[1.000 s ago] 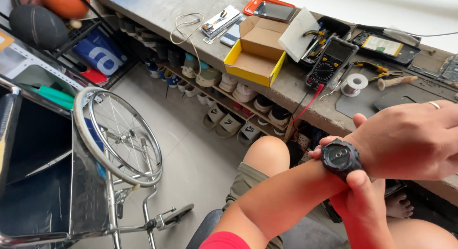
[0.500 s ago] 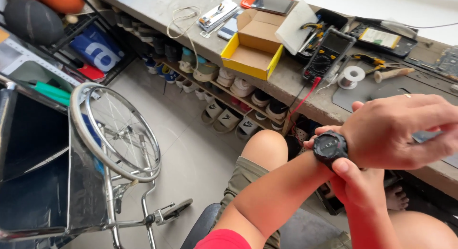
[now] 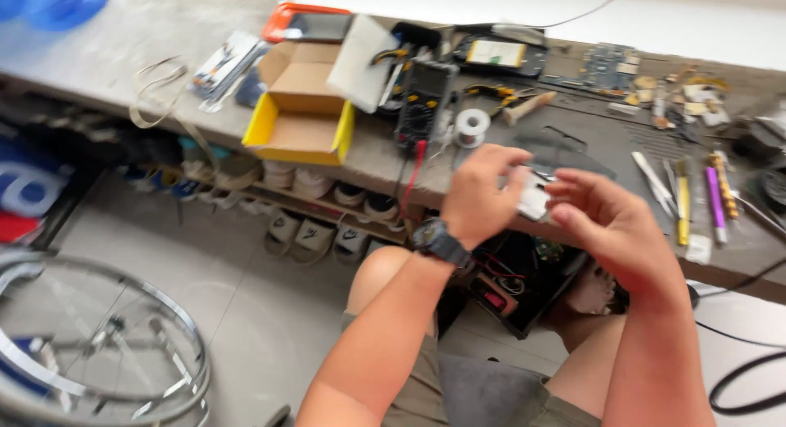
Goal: Inspecting and aligning internal smartphone components on a repair workbench.
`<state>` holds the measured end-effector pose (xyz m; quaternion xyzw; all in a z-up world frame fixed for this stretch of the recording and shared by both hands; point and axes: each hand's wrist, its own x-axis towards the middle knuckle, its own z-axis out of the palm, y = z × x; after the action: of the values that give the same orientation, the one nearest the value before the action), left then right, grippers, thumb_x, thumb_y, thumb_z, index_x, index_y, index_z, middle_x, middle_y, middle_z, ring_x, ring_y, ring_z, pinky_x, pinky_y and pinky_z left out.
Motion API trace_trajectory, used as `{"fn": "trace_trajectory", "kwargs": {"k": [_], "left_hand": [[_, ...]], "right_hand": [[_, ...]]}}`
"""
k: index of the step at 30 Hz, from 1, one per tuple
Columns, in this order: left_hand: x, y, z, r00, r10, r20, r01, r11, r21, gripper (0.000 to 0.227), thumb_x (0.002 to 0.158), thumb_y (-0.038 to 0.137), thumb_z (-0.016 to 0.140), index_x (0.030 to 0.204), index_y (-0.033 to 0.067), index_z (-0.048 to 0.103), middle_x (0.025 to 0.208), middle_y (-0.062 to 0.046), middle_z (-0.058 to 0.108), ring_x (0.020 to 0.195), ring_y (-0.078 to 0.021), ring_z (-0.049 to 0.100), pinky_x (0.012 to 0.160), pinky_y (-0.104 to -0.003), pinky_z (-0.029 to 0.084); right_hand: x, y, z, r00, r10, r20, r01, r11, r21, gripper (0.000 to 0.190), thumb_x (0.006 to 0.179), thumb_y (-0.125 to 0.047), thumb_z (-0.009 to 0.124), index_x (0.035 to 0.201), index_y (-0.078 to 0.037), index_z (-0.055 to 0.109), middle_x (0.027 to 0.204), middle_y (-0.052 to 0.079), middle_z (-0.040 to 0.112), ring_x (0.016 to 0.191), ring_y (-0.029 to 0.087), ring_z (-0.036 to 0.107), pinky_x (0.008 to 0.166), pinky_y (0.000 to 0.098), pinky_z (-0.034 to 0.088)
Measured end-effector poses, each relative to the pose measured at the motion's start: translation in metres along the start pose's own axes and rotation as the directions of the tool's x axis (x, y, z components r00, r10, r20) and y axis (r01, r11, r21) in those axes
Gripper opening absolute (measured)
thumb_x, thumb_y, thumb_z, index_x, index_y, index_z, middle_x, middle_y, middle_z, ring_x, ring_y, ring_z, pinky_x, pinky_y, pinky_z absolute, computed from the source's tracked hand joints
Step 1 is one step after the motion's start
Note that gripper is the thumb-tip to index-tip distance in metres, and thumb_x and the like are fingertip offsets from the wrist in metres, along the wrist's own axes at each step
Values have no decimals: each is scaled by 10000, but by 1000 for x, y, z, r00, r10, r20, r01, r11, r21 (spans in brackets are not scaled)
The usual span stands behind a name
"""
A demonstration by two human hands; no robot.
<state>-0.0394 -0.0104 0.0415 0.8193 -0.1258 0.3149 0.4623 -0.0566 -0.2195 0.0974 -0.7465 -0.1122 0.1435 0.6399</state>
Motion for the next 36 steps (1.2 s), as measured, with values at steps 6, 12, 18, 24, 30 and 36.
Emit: {"fn": "trace_trajectory", "kwargs": {"k": [6,12,18,24,30,36], "left_hand": [[4,-40,10,999,-37,-4,37,987,156,229,976,139,697,1195,149,765,1042,-33,707,930,-276,738,899,-412,608],[8,-53,21,994,-98,54,88,982,165,268,989,96,647,1233,135,751,1060,-57,687,1002,-342,737,932,-447,602],[11,-59,20,981,-188,49,182,977,107,259,1002,66,638,1219,129,762,1030,-65,712,833,-300,750,773,-401,638],[15,-69,20,981,-189,-34,192,973,127,232,1014,70,651,1214,123,754,1024,-72,721,767,-295,761,681,-398,636],[16,-74,18,962,-172,-213,196,976,92,46,1010,100,687,1042,133,694,880,-56,716,687,-288,743,524,-340,582],[20,-44,24,982,-166,-94,162,985,-50,66,1014,107,701,1080,108,711,874,-107,742,696,-290,754,523,-341,589]], "right_hand": [[66,26,-45,926,-302,-227,163,860,-483,547,931,-136,868,1447,-89,695,1245,161,777,1149,300,755,956,414,612],[58,24,-41,966,-252,-48,127,630,-766,808,777,-323,917,1528,-196,647,1464,232,651,1359,470,632,1134,584,515],[61,53,-37,988,-127,-86,-3,549,-836,741,871,-372,841,1565,-277,600,1550,181,596,1492,424,523,1156,560,474],[70,51,-40,977,-212,-29,83,498,-863,738,846,-344,867,1532,-220,624,1391,178,689,1379,402,616,1131,515,509],[59,25,-58,962,-268,-58,151,693,-705,711,735,-281,928,1408,-176,722,1259,166,774,1263,384,703,1075,509,567],[51,42,-96,954,-188,-235,245,937,249,650,916,-100,790,1530,-79,579,1283,179,733,1201,240,709,1094,416,607]]}}
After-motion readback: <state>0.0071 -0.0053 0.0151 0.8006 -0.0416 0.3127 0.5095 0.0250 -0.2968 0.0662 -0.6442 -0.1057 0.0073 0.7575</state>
